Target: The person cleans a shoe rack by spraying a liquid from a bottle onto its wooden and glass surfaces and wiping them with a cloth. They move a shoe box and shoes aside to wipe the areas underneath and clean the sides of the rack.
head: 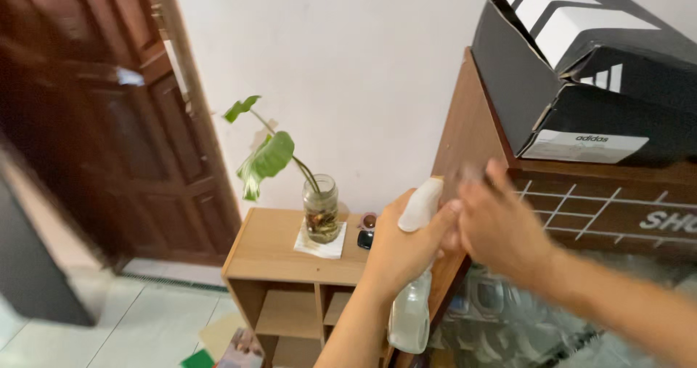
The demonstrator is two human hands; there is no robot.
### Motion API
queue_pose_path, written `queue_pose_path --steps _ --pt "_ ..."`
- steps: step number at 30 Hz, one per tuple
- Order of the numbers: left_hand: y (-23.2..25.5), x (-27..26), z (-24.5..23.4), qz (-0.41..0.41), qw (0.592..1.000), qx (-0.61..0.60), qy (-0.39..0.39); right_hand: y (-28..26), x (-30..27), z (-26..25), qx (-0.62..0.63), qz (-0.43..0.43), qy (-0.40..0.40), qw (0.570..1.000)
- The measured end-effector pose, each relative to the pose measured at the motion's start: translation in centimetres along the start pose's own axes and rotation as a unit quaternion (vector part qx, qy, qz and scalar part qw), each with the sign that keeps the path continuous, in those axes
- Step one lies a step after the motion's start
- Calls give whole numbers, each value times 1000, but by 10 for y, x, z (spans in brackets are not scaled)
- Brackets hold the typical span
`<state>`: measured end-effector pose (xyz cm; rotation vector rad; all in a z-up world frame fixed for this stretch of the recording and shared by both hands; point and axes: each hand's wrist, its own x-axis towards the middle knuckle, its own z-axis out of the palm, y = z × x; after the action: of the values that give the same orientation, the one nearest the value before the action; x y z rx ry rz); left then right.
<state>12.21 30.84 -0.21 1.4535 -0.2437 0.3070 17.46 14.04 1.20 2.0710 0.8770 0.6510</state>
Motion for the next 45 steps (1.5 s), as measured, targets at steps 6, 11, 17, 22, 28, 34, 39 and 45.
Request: queue_pose_path --steps 6,11,17,22,28,34,39,45 --pt "3 13 -48 -45 998 -37 -33 1 59 -23 -120 77 -177 974" --pt "-12 17 -63 93 990 -99 -47 -63 68 -9 8 -23 -408 913" --pt "9 28 -87 -53 993 -66 -81 30 124 -30 -117 133 -403 898" --pt "9 50 -86 -49 992 -77 -87 32 145 -38 -160 123 -387 900" --pt "-20 70 -89 125 980 -130 -87 -70 123 -25 -67 -42 -506 859" --pt "-18 100 -104 -46 995 -54 -76 18 169 2 -99 106 -436 888" --pt "-25 118 -118 -47 996 -52 -62 78 209 31 -154 199 -356 900" --pt "-47 128 -132 -99 994 22 -45 -51 181 98 -7 99 -427 899"
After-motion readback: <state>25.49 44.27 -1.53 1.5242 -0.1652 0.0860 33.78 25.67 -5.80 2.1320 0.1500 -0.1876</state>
